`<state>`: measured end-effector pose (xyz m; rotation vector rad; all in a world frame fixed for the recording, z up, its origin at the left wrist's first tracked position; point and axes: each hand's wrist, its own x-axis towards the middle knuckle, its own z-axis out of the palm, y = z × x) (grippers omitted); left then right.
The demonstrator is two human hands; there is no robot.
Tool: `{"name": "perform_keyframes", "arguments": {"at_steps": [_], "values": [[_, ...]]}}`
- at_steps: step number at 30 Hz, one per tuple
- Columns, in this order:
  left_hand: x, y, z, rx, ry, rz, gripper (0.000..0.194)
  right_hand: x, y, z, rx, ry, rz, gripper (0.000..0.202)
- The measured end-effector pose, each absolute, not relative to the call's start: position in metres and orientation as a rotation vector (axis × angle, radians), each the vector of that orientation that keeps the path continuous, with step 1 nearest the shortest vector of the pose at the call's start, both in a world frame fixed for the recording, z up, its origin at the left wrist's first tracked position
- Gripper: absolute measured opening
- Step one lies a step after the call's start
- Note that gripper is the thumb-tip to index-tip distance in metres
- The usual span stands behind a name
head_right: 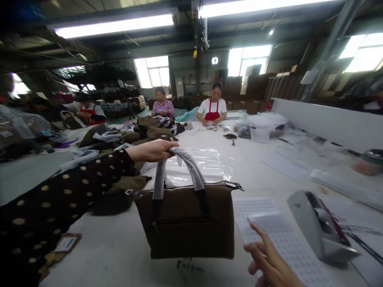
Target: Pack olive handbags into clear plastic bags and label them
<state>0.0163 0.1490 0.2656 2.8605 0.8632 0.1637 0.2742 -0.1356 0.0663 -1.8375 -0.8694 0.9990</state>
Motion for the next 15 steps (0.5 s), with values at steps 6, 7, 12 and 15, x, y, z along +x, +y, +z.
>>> {"name": "perform_keyframes", "arguments": {"at_steps": [6, 7, 12, 15], "values": [[0.027, 0.048, 0.254, 2.839, 0.749, 0.339, 0.03, 0.291, -0.109, 0.064, -1.499, -0.551, 1.295, 0.081], [0.024, 0.027, 0.246, 2.815, 0.697, 0.323, 0.032, 0.298, -0.101, 0.064, -1.506, -0.617, 1.28, 0.084], [-0.003, -0.073, 0.176, 2.64, 0.515, 0.196, 0.028, 0.286, -0.064, 0.054, -1.593, -1.571, 0.85, 0.079], [-0.017, -0.122, 0.107, 2.64, 0.397, 0.138, 0.018, 0.248, -0.062, 0.033, -1.62, -2.026, 0.517, 0.058]]}}
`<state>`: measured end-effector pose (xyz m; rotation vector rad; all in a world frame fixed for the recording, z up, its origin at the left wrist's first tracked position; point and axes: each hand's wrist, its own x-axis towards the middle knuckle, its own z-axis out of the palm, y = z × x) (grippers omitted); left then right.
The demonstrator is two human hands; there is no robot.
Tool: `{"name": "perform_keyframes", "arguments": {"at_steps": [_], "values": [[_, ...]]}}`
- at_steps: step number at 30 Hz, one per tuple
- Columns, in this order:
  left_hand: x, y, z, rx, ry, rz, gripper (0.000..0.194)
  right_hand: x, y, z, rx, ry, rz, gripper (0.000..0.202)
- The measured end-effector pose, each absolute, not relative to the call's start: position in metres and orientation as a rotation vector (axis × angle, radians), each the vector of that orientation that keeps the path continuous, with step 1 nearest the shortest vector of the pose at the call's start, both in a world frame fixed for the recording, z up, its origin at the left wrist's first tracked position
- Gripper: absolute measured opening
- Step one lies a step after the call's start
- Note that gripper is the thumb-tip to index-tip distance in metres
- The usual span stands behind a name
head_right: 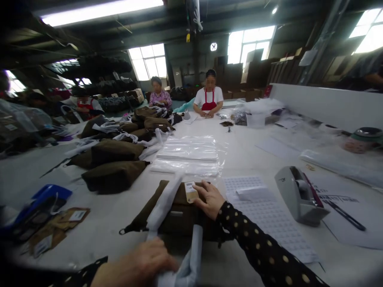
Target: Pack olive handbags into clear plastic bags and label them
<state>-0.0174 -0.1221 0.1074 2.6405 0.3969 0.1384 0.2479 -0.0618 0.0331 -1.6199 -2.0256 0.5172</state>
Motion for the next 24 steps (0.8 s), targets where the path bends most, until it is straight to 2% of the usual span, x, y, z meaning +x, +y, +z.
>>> {"name": "perform_keyframes", "arguments": {"at_steps": [5, 8, 12, 16, 20, 22, 24], "values": [[-0.017, -0.19, -0.025, 2.712, 0.386, 0.056, 0.019, 0.219, -0.102, -0.004, -1.517, -2.241, 0.052, 0.05], [-0.009, -0.21, -0.067, 2.706, 0.454, -0.027, 0.024, 0.223, -0.124, -0.015, -1.376, -2.249, -0.105, 0.046], [-0.006, -0.201, -0.047, 2.9, 0.395, 0.057, 0.021, 0.224, -0.129, -0.021, -1.377, -2.193, -0.181, 0.045], [-0.011, -0.158, 0.001, 3.184, 0.55, 0.494, 0.032, 0.221, -0.114, -0.018, -1.44, -2.107, -0.236, 0.044], [-0.015, -0.098, 0.028, 3.194, 0.736, 0.714, 0.04, 0.21, -0.096, -0.004, -1.51, -2.003, -0.24, 0.033], [-0.021, -0.075, 0.031, 3.096, 0.908, 0.89, 0.045, 0.203, -0.089, 0.003, -1.531, -1.991, -0.22, 0.031], [-0.034, -0.064, 0.026, 2.8, 1.322, 1.205, 0.053, 0.199, -0.082, 0.006, -1.538, -2.014, -0.212, 0.032]]}}
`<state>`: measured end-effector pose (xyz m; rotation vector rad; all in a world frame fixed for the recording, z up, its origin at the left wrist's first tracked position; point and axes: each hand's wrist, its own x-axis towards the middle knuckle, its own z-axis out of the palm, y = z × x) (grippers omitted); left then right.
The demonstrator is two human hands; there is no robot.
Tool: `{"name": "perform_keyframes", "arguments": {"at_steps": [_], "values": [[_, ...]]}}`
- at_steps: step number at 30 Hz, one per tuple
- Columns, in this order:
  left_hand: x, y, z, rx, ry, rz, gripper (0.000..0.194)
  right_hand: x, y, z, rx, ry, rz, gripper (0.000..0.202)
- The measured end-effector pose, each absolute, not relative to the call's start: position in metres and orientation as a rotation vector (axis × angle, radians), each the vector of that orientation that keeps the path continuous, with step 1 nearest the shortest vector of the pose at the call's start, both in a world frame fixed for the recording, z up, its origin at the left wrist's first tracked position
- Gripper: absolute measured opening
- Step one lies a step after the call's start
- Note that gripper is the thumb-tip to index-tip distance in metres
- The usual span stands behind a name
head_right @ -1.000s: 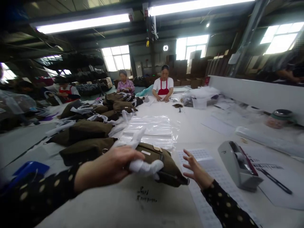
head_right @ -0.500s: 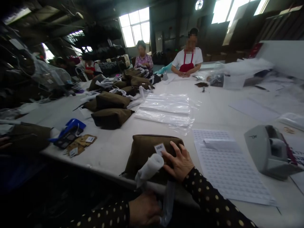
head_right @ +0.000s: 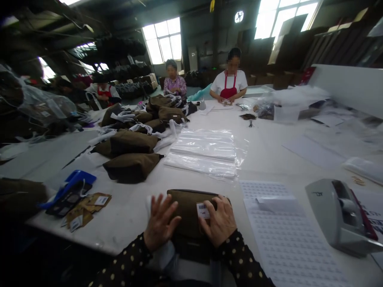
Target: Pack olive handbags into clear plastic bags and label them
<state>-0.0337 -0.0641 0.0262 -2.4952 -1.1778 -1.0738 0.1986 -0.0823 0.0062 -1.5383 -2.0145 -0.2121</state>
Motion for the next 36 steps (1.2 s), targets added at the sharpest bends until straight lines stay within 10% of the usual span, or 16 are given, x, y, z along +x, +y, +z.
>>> {"name": "perform_keyframes", "arguments": {"at_steps": [7, 11, 15, 23, 36], "values": [[-0.079, -0.099, -0.016, -1.235, -3.103, -1.728, 0.08, 0.198, -0.075, -0.011, -1.527, -2.123, -0.287, 0.039], [-0.055, -0.101, 0.006, -1.761, -2.42, -1.92, 0.067, 0.196, -0.076, -0.014, -1.542, -2.068, -0.304, 0.039], [-0.012, -0.063, 0.036, -2.588, -1.525, -1.102, 0.048, 0.194, -0.081, -0.015, -1.582, -2.001, -0.358, 0.036], [0.013, -0.007, 0.016, -2.907, -1.38, -0.359, 0.054, 0.184, -0.063, -0.028, -1.718, -2.186, -0.232, 0.057], [-0.038, -0.004, 0.023, -3.065, -1.693, -1.331, 0.055, 0.203, -0.069, -0.011, -1.634, -2.239, -0.097, 0.068]]}}
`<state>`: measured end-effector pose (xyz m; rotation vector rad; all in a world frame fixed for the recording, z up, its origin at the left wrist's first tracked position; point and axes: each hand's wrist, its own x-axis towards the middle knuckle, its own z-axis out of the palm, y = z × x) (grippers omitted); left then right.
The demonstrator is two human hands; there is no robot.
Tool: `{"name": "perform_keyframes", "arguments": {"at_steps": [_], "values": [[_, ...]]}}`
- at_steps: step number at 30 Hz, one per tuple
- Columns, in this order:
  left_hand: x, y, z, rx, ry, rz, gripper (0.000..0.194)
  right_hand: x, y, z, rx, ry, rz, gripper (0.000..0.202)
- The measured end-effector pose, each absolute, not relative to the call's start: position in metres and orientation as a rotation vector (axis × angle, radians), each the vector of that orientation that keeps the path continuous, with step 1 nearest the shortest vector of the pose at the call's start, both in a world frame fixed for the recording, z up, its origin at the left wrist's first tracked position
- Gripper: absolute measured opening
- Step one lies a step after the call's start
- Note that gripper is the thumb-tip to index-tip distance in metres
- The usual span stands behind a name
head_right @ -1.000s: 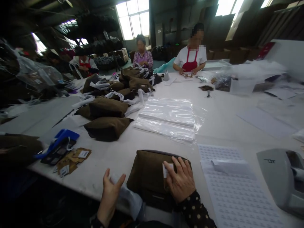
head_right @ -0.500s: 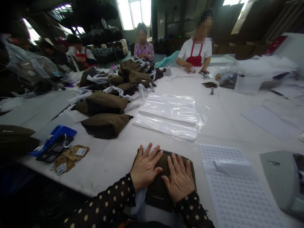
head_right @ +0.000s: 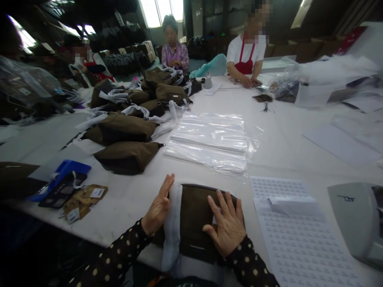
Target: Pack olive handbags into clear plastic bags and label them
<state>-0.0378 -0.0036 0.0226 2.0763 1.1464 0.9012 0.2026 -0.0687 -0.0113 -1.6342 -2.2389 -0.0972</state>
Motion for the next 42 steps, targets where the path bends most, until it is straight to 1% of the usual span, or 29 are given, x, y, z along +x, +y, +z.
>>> {"name": "perform_keyframes", "arguments": {"at_steps": [2, 4, 6, 7, 9, 11, 14, 16, 18, 20, 21, 23, 24, 26, 27, 29, 30, 32, 35, 36, 37, 38, 39, 40, 42], "values": [[-0.055, -0.003, 0.032, 2.006, 1.17, 0.978, 0.053, 0.218, -0.067, 0.005, -1.638, -2.167, -0.063, 0.064], [-0.068, 0.011, 0.039, 1.991, 1.211, 1.067, 0.045, 0.241, -0.051, 0.019, -1.616, -2.101, -0.02, 0.06], [-0.071, 0.044, 0.039, 2.004, 1.278, 1.144, 0.034, 0.266, -0.017, 0.026, -1.554, -2.043, 0.034, 0.055], [-0.069, 0.067, 0.037, 2.041, 1.31, 1.115, 0.029, 0.278, 0.005, 0.025, -1.513, -2.026, 0.065, 0.051], [-0.055, 0.121, 0.029, 2.161, 1.342, 0.903, 0.024, 0.293, 0.057, 0.016, -1.424, -2.05, 0.146, 0.04], [-0.033, 0.178, 0.017, 2.274, 1.324, 0.64, 0.021, 0.298, 0.108, -0.004, -1.387, -2.164, 0.258, 0.033], [-0.001, 0.249, -0.008, 2.354, 1.295, 0.428, 0.011, 0.292, 0.162, -0.042, -1.502, -2.376, 0.368, 0.033], [0.013, 0.282, -0.027, 2.38, 1.284, 0.271, 0.014, 0.286, 0.18, -0.063, -1.574, -2.436, 0.343, 0.033], [0.018, 0.305, -0.042, 2.389, 1.256, 0.114, 0.02, 0.282, 0.187, -0.074, -1.616, -2.442, 0.305, 0.038], [0.018, 0.319, -0.05, 2.388, 1.212, -0.002, 0.022, 0.28, 0.191, -0.073, -1.698, -2.44, 0.311, 0.042], [0.017, 0.324, -0.051, 2.387, 1.186, -0.04, 0.023, 0.28, 0.192, -0.068, -1.745, -2.44, 0.325, 0.037], [0.013, 0.33, -0.046, 2.389, 1.139, -0.076, 0.025, 0.28, 0.197, -0.053, -1.817, -2.436, 0.348, 0.019], [0.011, 0.33, -0.04, 2.394, 1.122, -0.076, 0.027, 0.28, 0.198, -0.045, -1.831, -2.43, 0.353, 0.018], [0.008, 0.327, -0.027, 2.416, 1.105, -0.051, 0.033, 0.275, 0.197, -0.031, -1.803, -2.377, 0.343, 0.027], [0.007, 0.323, -0.02, 2.429, 1.103, -0.036, 0.035, 0.272, 0.194, -0.026, -1.757, -2.352, 0.32, 0.026], [0.005, 0.311, -0.007, 2.452, 1.108, -0.019, 0.034, 0.262, 0.184, -0.022, -1.643, -2.356, 0.253, 0.034], [0.005, 0.303, -0.002, 2.46, 1.116, -0.015, 0.032, 0.257, 0.179, -0.023, -1.605, -2.387, 0.21, 0.034], [0.001, 0.286, 0.008, 2.46, 1.15, 0.003, 0.031, 0.25, 0.168, -0.027, -1.596, -2.453, 0.132, 0.017], [-0.01, 0.251, 0.01, 2.433, 1.202, 0.065, 0.033, 0.25, 0.157, -0.041, -1.576, -2.355, 0.147, 0.025], [-0.015, 0.238, 0.006, 2.436, 1.196, 0.08, 0.04, 0.253, 0.153, -0.048, -1.523, -2.319, 0.181, 0.021], [-0.021, 0.223, -0.001, 2.453, 1.175, 0.066, 0.052, 0.256, 0.148, -0.056, -1.468, -2.311, 0.219, 0.021], [-0.026, 0.209, -0.01, 2.484, 1.151, 0.024, 0.061, 0.259, 0.143, -0.066, -1.427, -2.333, 0.245, 0.029], [-0.032, 0.195, -0.02, 2.525, 1.128, -0.038, 0.063, 0.263, 0.137, -0.078, -1.403, -2.384, 0.259, 0.035], [-0.038, 0.182, -0.031, 2.562, 1.124, -0.116, 0.056, 0.266, 0.131, -0.089, -1.399, -2.445, 0.255, 0.034], [-0.048, 0.161, -0.05, 2.628, 1.152, -0.179, 0.034, 0.272, 0.119, -0.109, -1.429, -2.528, 0.23, 0.016]]}}
